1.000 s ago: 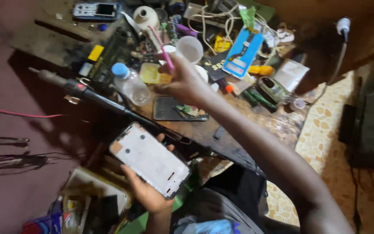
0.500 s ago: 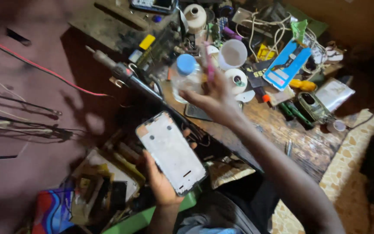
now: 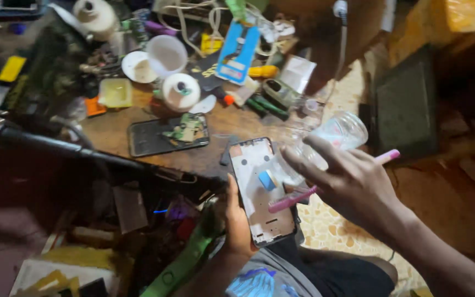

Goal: Cleaning and inspecting mobile phone components during a repair process

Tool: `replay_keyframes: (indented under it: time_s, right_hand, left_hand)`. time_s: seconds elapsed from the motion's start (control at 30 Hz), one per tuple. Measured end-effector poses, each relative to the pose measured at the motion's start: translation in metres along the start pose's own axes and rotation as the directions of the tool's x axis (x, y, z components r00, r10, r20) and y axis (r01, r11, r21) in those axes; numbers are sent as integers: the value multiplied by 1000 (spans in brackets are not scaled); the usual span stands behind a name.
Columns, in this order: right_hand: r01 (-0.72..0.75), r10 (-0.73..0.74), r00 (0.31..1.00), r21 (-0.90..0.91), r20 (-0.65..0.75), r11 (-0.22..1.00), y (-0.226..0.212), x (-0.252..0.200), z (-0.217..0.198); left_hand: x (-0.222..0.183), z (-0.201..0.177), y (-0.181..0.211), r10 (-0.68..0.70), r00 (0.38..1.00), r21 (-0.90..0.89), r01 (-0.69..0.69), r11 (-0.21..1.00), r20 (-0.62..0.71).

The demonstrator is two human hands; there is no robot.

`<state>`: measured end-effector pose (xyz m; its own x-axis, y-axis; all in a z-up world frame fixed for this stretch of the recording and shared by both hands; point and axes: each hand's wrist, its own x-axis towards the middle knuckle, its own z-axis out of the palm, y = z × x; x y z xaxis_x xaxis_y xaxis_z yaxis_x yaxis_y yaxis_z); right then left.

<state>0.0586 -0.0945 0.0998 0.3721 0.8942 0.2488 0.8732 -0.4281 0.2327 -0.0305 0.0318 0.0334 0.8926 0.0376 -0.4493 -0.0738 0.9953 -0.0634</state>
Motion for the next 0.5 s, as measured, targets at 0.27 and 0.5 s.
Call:
replay_keyframes:
  time_s: [0.27, 0.5]
  right_hand:
    - [-33, 23, 998, -189, -57, 981, 6, -25, -9]
    - [30, -33, 999, -184, -12, 982, -10, -20, -10]
  left_hand:
    - [5, -18, -27, -229, 973, 172, 228, 958, -14]
    - [10, -17, -20, -161, 975, 90, 148, 985, 155]
